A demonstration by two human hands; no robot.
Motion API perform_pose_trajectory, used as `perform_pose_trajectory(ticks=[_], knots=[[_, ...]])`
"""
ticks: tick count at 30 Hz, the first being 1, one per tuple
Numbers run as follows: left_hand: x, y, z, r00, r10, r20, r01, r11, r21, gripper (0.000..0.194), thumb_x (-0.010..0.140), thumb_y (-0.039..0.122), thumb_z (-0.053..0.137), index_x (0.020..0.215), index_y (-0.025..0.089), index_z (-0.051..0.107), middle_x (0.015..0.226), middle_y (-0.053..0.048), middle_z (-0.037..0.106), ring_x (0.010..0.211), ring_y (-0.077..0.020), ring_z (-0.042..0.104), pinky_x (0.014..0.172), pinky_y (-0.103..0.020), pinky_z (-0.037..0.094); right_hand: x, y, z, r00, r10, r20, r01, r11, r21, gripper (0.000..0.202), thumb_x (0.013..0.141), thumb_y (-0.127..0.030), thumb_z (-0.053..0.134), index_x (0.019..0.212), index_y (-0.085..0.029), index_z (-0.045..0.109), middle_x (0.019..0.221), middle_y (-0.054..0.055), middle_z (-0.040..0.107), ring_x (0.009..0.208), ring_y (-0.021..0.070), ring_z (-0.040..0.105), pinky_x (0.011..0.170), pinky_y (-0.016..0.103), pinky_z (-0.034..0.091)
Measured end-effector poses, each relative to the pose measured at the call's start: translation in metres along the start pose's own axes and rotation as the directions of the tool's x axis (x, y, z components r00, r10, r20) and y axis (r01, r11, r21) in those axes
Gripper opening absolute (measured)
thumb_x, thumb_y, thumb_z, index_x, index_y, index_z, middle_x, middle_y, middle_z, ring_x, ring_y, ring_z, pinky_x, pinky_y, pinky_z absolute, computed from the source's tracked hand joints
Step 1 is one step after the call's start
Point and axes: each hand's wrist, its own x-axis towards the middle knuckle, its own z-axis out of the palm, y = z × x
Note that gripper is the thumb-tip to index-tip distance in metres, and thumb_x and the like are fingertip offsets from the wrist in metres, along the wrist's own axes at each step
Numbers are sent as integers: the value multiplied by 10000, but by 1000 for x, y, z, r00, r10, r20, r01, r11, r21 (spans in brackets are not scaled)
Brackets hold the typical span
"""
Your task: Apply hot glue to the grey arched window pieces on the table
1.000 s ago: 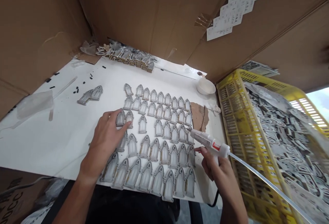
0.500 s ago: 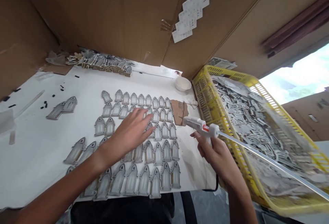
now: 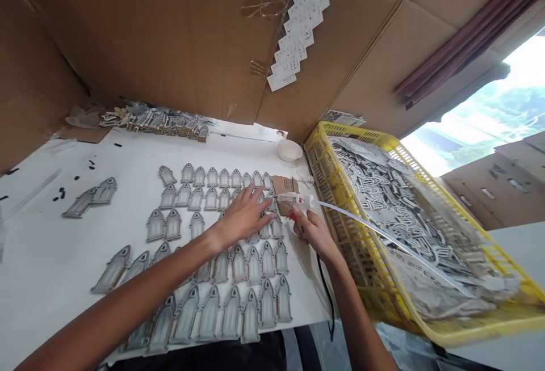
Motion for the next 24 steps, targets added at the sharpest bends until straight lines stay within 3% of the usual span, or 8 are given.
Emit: perform_pose_trajectory(ticks=[15,24], knots=[[4,-7,11,1000,16,-15,-16,1000,22,502,1161,581,522,1531,299,711,1772,-152,499,1694,-480,339,1315,-700,397,10,13,0,1000,8,-19,-8,1000,-19,824,799,-1067,537,876,-248,587,546,-60,478,487,156,418,479,293,321],[2,-7,9,1000,18,-1,-18,999,40,513,1162,574,522,1556,295,695,1742,-172,519,1678,-469,361,1309,-678,405,12,17,-1,997,-17,-71,-1,971,-238,768,919,-976,422,909,-239,638,620,21,621,599,247,617,599,345,455]])
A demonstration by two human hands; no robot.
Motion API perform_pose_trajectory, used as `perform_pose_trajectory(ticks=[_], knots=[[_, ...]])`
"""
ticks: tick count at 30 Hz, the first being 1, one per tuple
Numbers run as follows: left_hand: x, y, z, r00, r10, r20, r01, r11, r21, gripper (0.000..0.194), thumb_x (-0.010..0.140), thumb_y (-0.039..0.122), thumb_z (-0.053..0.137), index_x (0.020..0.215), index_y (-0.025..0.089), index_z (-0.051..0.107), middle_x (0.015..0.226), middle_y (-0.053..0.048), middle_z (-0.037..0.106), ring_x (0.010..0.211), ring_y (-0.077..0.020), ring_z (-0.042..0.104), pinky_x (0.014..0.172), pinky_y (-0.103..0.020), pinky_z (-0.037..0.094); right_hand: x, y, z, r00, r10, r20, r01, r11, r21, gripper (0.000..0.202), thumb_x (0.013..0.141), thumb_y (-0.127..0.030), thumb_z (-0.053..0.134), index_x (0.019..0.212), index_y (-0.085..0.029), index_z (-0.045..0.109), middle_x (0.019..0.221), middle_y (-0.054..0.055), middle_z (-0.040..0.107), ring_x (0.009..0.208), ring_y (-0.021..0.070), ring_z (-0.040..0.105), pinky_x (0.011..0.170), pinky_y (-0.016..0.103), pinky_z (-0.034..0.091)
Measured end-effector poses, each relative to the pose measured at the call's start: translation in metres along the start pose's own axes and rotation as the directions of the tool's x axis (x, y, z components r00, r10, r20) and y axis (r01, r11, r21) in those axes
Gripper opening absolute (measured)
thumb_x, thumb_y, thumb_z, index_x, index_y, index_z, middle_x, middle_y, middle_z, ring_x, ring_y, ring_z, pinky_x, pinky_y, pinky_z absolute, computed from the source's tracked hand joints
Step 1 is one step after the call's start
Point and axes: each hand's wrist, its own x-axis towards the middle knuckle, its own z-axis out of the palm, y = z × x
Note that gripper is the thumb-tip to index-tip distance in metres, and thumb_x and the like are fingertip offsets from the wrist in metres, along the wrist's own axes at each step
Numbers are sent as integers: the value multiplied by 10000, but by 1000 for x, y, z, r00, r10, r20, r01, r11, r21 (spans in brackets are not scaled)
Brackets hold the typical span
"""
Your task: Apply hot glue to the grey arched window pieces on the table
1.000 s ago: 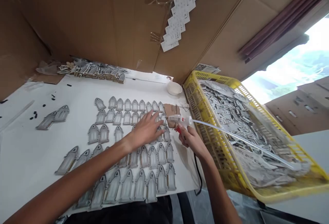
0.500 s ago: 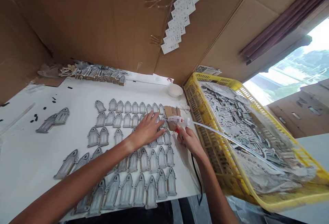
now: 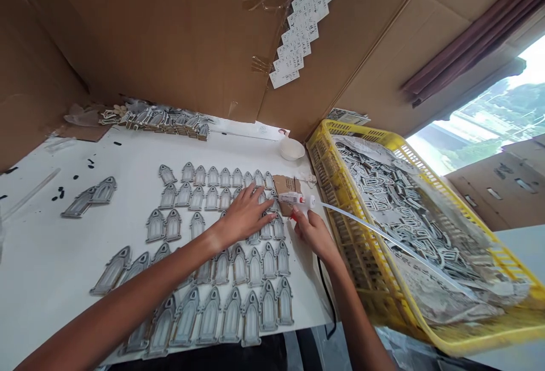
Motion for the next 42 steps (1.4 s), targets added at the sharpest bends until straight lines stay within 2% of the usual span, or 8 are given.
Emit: perform_pose_trajectory(ticks=[7,13,23,27,30,35,38,42], knots=[[-1,-1,3,1000,-14,14,14,1000,-2,549,1153,599,527,1599,310,665,1752,-172,515,1677,-498,355,1312,-714,372,0,-6,-6,998,-44,-49,29,962,-272,613,1045,-770,376,948,-250,685,839,126,763,893,343,751,860,407,513],[-2,-1,6,999,-24,25,24,1000,-2,564,1141,620,545,1612,329,651,1780,-152,494,1693,-494,337,1322,-707,361,2,-20,-12,999,-28,-16,19,902,-432,560,1135,-627,388,1074,-208,754,1041,181,833,1037,338,790,880,365,530],[-4,-1,3,999,-21,46,20,1000,20,586,1144,626,535,1653,345,606,1789,-146,487,1690,-488,353,1322,-703,369,15,-77,-32,996,58,74,2,770,-638,603,1160,-578,434,1358,-130,785,1330,274,803,1340,444,731,1026,459,539],[-5,0,0,999,-12,50,11,1000,25,567,1155,590,532,1644,316,619,1778,-179,488,1689,-501,347,1320,-714,368,29,-97,-37,990,44,133,56,748,-662,556,1126,-561,506,1306,-137,817,1351,263,798,1350,452,718,1080,495,522],[-4,0,-2,999,-4,41,4,1000,16,543,1165,562,519,1626,300,640,1765,-195,498,1685,-505,349,1317,-732,363,39,-100,-44,984,4,176,108,773,-625,434,1070,-528,601,1139,-179,850,1218,204,839,1258,412,754,1052,455,523],[1,-9,-3,999,12,42,-10,1000,-29,515,1152,598,537,1566,337,697,1768,-155,506,1676,-491,370,1329,-717,344,33,-80,-62,984,-8,180,99,857,-506,498,1024,-625,591,754,-231,730,671,88,719,748,281,724,749,379,514],[3,-16,-1,999,13,41,-11,998,-60,513,1140,626,549,1564,376,697,1786,-122,493,1686,-480,351,1332,-700,332,19,-62,-67,980,15,197,64,920,-387,548,985,-713,571,734,-238,678,563,32,608,554,199,571,595,337,435],[4,-20,1,999,4,45,0,997,-82,506,1131,622,573,1564,392,696,1799,-108,478,1690,-480,334,1333,-690,319,2,-42,-63,970,52,236,6,971,-239,635,933,-829,536,803,-224,675,532,-31,485,483,146,421,519,304,356]])
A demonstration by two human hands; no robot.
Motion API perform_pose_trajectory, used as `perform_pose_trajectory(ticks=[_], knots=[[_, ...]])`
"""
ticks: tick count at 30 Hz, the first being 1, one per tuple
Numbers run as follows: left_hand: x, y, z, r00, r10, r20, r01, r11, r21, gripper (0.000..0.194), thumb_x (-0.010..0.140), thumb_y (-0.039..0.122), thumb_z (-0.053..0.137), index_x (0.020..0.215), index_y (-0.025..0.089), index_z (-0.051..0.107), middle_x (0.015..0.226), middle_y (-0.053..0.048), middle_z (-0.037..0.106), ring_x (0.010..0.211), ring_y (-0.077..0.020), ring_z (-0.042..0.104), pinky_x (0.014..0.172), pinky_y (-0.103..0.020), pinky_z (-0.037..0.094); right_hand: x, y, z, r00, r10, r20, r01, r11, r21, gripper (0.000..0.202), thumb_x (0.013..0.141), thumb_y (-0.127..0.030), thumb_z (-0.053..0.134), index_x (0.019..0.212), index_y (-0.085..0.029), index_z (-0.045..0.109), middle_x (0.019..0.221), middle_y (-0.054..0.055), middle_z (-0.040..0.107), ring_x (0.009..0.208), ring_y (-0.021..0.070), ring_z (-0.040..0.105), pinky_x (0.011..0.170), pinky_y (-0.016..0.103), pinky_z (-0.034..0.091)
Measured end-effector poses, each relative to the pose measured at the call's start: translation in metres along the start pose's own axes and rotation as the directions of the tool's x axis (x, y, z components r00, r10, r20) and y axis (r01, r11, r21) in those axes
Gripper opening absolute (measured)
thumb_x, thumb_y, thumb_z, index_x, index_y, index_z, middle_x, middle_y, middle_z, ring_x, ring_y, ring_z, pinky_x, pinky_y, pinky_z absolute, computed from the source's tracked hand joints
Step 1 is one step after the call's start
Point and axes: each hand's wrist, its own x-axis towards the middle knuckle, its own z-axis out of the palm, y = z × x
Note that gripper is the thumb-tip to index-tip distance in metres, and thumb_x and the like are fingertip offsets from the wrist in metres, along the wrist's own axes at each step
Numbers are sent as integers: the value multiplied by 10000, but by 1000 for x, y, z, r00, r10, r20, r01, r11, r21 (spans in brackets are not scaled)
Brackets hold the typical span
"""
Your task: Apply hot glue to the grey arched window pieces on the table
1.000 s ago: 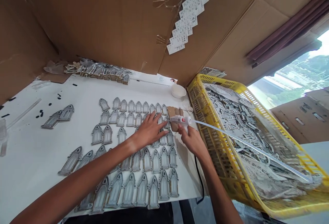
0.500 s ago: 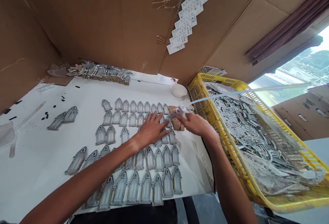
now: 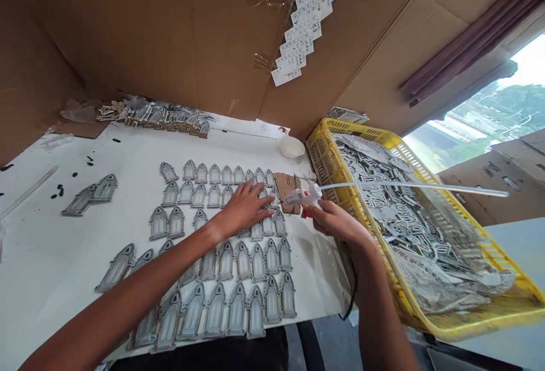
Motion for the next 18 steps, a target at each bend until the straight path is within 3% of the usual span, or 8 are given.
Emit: perform_pose_trajectory(ticks=[6,18], knots=[[-1,1,0,1000,1,7,-1,1000,-9,505,1140,607,570,1578,383,687,1816,-112,452,1708,-487,295,1343,-713,302,0,15,16,999,13,30,-17,991,133,717,940,-898,501,942,-203,676,595,-57,479,516,130,403,516,272,322],[-5,5,-2,1000,13,-14,-12,999,30,492,1143,565,583,1581,365,683,1782,-138,490,1691,-494,336,1334,-703,333,6,16,20,1000,-17,15,15,991,134,659,944,-857,538,859,-219,675,569,-37,524,521,149,443,537,279,340]])
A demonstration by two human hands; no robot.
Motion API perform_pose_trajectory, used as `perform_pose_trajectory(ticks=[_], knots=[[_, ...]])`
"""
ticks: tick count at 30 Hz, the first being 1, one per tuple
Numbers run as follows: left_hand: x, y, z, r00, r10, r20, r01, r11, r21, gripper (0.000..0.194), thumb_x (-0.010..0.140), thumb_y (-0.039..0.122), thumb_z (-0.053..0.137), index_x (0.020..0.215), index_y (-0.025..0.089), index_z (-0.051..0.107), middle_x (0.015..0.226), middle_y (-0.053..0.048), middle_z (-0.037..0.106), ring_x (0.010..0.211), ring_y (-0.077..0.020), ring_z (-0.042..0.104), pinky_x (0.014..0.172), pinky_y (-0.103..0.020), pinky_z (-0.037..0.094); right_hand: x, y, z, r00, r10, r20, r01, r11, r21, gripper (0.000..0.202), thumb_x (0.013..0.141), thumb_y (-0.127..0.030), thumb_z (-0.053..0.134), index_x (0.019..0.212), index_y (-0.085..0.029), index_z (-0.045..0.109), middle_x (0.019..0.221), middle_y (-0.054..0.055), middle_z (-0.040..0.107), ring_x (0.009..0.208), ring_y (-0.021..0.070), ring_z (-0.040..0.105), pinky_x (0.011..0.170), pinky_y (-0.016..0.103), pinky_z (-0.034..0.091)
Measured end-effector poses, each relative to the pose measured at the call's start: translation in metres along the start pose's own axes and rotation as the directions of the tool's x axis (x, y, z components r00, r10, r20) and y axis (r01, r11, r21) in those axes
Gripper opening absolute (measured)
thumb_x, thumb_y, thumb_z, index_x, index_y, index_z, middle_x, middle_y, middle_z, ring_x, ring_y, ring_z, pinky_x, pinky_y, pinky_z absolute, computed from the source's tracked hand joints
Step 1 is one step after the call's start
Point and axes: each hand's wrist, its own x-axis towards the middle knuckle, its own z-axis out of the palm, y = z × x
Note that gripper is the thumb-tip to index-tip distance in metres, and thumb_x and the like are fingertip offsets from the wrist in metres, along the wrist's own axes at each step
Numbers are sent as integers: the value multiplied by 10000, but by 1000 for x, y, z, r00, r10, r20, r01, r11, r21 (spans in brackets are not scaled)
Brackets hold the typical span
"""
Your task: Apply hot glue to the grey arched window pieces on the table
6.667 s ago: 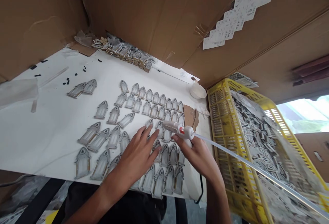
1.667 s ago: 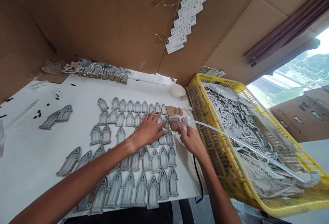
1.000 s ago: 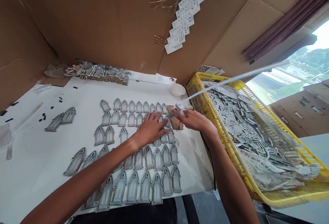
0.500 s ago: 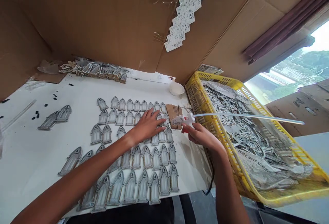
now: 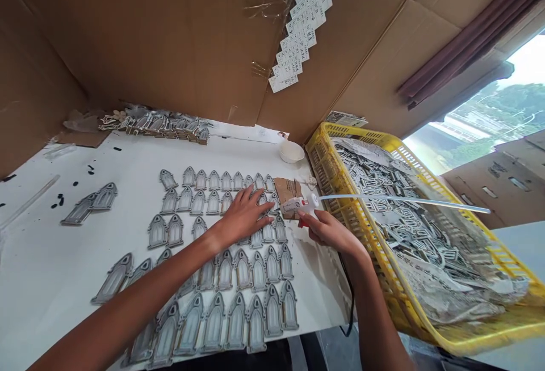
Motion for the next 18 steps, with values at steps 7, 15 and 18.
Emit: perform_pose_trajectory(ticks=[7,15,18], knots=[[1,-2,4,1000,-12,-2,12,1000,-20,502,1136,588,585,1584,380,677,1797,-111,472,1701,-483,311,1337,-709,327,-1,0,-1,1000,-8,-14,8,1000,-23,645,965,-830,541,859,-212,693,591,-27,550,532,152,465,540,277,344],[0,0,3,1000,-17,-1,17,1000,-18,501,1144,589,565,1582,374,676,1793,-115,477,1703,-486,303,1331,-695,343,-3,-2,-1,999,-21,-39,20,999,-28,614,977,-794,565,871,-211,725,591,-17,567,552,169,504,553,285,371],[1,1,4,1000,-18,-7,18,1000,-22,505,1144,583,565,1592,373,665,1791,-117,478,1703,-489,297,1325,-703,350,-3,0,-1,999,-22,-41,22,1000,-9,609,973,-793,585,867,-211,728,586,-21,559,548,167,500,552,286,374]])
